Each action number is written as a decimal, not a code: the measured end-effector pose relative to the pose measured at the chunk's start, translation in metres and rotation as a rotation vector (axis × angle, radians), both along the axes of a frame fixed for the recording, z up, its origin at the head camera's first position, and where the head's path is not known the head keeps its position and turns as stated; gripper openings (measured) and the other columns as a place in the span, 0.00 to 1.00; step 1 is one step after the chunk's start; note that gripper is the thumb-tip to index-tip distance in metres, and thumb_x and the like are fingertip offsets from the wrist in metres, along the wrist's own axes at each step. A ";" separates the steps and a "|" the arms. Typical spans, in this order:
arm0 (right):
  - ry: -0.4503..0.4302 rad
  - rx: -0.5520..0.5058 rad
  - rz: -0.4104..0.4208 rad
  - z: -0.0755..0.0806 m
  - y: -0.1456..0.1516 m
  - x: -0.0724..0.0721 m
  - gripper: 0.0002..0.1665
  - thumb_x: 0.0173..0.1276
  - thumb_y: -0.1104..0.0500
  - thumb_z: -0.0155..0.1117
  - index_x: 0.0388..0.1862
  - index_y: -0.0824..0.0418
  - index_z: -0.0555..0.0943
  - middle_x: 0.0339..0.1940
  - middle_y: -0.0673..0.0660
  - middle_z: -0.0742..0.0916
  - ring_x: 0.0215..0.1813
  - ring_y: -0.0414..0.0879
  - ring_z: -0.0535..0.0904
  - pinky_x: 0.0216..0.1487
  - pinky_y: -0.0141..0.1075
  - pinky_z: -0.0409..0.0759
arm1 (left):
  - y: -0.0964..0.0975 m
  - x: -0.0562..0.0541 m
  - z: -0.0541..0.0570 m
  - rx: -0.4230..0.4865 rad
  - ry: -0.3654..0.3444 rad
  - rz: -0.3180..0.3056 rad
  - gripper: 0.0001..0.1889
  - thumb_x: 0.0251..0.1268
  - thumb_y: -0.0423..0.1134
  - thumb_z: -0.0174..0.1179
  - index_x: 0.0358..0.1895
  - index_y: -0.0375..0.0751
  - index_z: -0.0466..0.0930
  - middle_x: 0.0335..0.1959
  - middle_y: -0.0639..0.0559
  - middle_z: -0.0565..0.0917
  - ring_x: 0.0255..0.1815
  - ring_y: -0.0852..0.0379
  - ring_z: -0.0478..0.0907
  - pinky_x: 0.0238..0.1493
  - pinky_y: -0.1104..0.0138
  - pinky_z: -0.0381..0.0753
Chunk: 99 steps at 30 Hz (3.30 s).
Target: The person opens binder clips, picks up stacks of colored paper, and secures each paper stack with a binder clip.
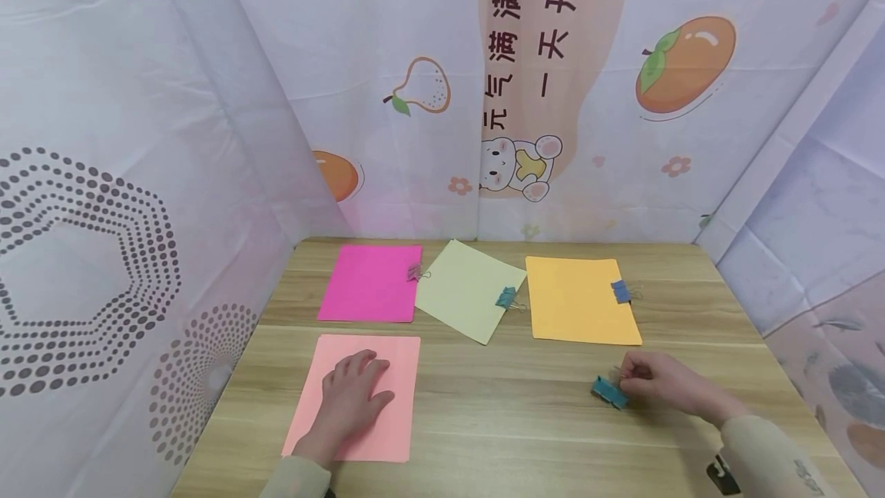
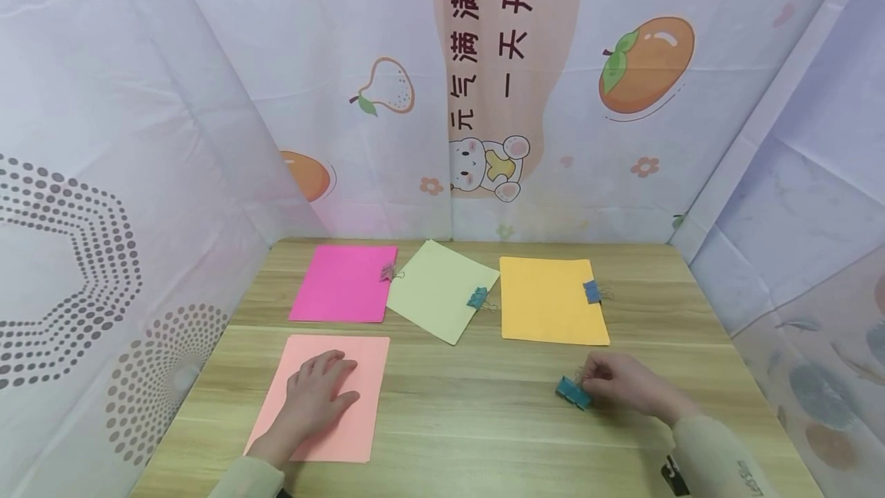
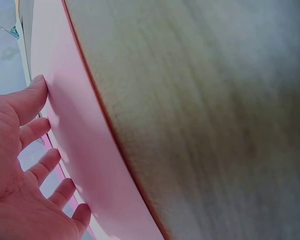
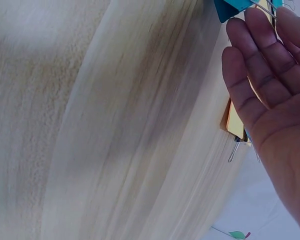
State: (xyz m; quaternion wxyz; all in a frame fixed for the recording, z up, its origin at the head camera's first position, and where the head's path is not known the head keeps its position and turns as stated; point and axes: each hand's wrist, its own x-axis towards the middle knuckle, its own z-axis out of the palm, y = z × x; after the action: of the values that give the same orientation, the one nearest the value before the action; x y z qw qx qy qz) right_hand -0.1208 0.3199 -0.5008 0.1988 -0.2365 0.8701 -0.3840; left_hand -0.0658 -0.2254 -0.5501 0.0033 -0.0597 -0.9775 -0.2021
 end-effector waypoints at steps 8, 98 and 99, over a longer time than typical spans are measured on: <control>0.003 -0.007 -0.037 0.002 -0.003 0.002 0.06 0.74 0.58 0.66 0.37 0.57 0.78 0.35 0.48 0.85 0.36 0.32 0.77 0.37 0.30 0.77 | 0.000 0.000 0.001 -0.002 -0.010 0.002 0.23 0.64 0.47 0.70 0.61 0.49 0.79 0.69 0.43 0.71 0.71 0.33 0.62 0.64 0.34 0.60; 0.101 0.057 -0.347 -0.029 -0.019 0.025 0.07 0.68 0.57 0.72 0.35 0.54 0.81 0.36 0.46 0.86 0.40 0.33 0.79 0.43 0.30 0.81 | 0.000 0.003 -0.001 0.002 0.015 -0.004 0.23 0.65 0.47 0.69 0.61 0.49 0.80 0.69 0.42 0.71 0.71 0.32 0.61 0.63 0.33 0.60; 0.097 0.058 -0.349 -0.029 -0.019 0.025 0.07 0.68 0.57 0.73 0.35 0.54 0.81 0.36 0.46 0.86 0.40 0.34 0.79 0.43 0.30 0.81 | 0.000 0.003 -0.001 0.003 0.017 -0.004 0.23 0.64 0.47 0.69 0.61 0.49 0.80 0.69 0.42 0.71 0.71 0.32 0.61 0.63 0.33 0.60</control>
State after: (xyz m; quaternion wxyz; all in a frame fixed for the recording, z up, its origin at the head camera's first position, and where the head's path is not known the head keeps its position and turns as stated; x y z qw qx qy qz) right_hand -0.0955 0.3011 -0.5302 0.0937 -0.0945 0.9172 -0.3756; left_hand -0.0630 -0.2250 -0.5508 0.0113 -0.0634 -0.9770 -0.2031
